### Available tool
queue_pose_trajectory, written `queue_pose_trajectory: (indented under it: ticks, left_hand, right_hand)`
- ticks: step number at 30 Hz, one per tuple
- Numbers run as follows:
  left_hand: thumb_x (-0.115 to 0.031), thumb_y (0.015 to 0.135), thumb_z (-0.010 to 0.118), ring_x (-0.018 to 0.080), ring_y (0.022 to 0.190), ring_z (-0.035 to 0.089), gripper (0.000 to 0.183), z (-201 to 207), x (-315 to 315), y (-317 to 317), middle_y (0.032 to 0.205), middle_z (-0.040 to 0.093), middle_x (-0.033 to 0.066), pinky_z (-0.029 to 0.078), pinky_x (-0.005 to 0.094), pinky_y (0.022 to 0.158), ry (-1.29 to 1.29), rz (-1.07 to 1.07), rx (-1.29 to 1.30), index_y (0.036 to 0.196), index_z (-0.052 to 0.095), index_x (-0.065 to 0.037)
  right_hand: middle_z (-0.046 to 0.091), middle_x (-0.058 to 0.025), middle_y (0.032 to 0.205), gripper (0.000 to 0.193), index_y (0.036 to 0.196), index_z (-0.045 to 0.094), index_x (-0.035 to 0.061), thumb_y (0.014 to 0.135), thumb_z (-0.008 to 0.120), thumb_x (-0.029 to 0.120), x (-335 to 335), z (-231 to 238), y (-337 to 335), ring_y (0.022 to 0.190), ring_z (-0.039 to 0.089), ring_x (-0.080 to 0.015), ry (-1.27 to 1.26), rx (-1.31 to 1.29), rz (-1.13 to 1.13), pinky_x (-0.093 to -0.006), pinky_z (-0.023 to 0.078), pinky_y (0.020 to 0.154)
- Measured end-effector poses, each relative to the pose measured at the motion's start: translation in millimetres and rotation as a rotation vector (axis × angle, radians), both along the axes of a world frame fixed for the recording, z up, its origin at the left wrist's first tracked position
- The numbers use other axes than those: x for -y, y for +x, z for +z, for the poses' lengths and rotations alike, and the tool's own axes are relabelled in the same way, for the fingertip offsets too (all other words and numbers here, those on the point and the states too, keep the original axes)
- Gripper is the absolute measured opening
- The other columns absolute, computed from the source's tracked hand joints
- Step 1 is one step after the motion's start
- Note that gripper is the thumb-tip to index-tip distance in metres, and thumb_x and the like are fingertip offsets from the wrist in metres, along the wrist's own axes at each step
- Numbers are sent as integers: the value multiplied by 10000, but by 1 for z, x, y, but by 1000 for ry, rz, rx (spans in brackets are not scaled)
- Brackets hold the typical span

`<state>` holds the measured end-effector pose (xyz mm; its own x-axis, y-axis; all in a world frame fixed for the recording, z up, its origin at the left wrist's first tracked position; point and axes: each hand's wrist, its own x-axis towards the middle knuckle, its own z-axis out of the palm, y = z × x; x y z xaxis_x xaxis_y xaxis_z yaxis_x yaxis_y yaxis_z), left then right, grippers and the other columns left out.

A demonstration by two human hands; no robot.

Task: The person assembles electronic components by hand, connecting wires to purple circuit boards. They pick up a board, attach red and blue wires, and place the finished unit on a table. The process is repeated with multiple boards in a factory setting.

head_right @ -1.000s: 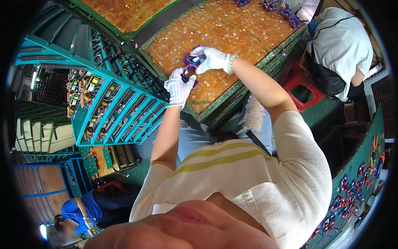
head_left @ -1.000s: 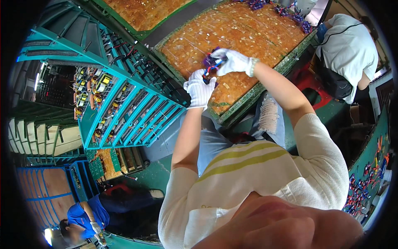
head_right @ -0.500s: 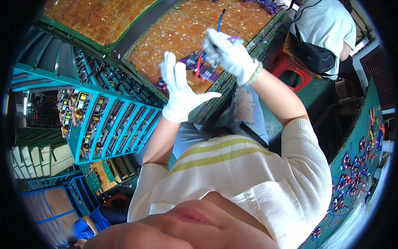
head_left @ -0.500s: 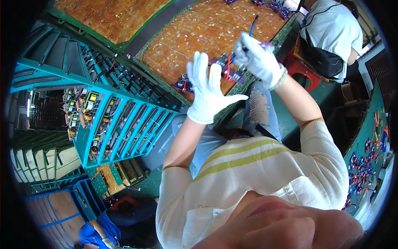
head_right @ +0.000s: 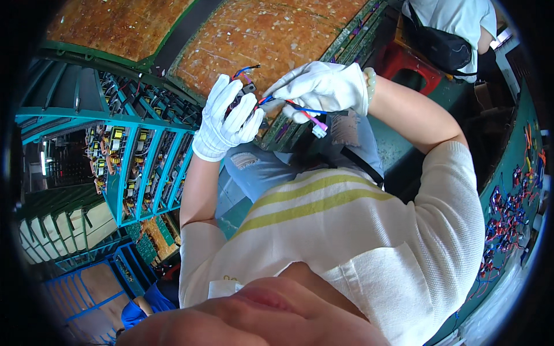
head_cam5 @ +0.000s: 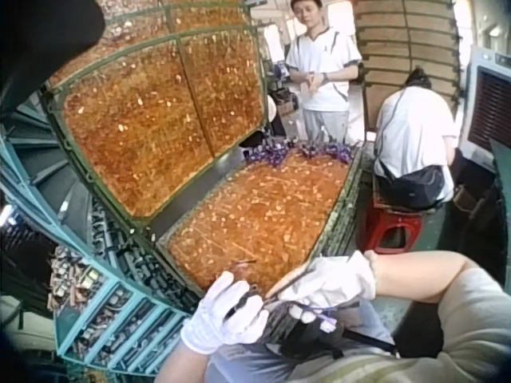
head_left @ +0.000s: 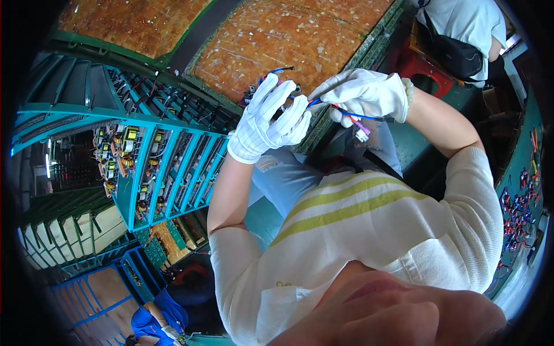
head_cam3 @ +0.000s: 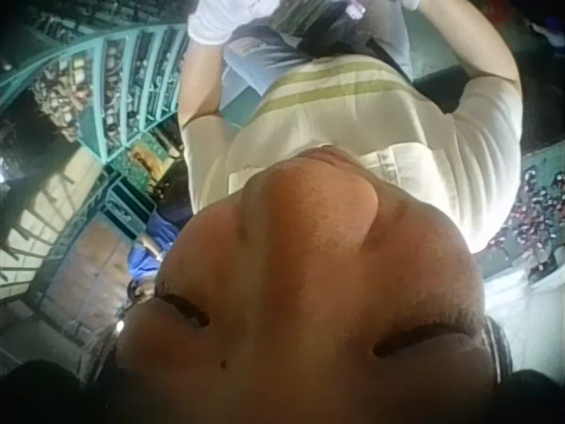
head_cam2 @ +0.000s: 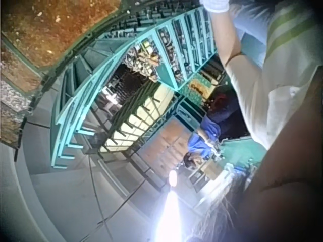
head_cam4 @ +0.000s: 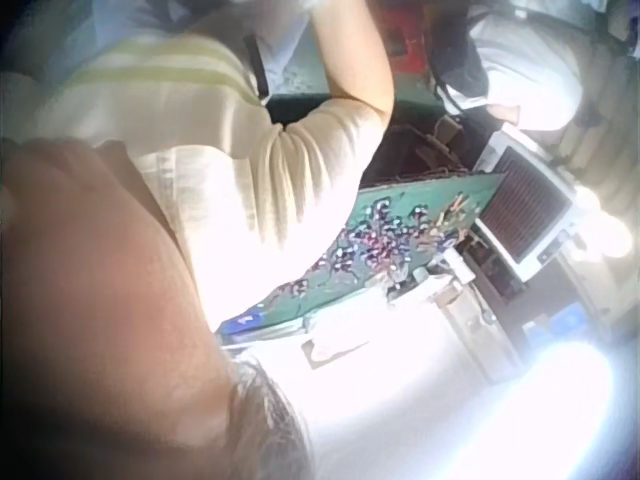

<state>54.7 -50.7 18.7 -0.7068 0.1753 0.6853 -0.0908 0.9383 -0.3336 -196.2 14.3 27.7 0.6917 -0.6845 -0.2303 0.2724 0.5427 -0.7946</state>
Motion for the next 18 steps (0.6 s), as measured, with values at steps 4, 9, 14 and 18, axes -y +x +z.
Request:
queue_pose_trajectory:
  ticks: [4,9,14,18]
  left_hand:
    - [-141,715,733,333,1085,549,401,14,5,0,1154,541,95,490,488,906,70,13,47,1056,528,-86]
    - [-194,721,720,344,962,608,455,14,-6,0,1089,591,155,496,461,860,1381,-70,33,1094,535,-11]
    - [-639,747,555,422,812,614,752,-24,-14,-13,967,598,296,550,462,678,2841,-1009,35,1124,557,11]
    - [-668,731,556,459,823,575,762,-55,-49,-39,1005,571,276,489,538,701,2816,-1490,78,1154,544,-34]
  right_hand:
    - [654,-67,816,392,1114,621,-41,920,641,299,-10,2,-4,556,535,-72,38,-214,-2,-202,450,487]
    - [653,-87,907,246,1043,656,43,880,639,226,8,-2,-23,731,601,-196,-1002,-603,-150,-314,494,669]
    - [622,-119,1030,272,1055,634,52,831,559,185,27,22,-28,952,602,-279,-2212,-1001,-273,-388,486,838]
    - [651,-108,1017,337,1019,659,29,741,611,213,28,27,-4,947,608,-259,-2517,-1108,-370,-396,491,878]
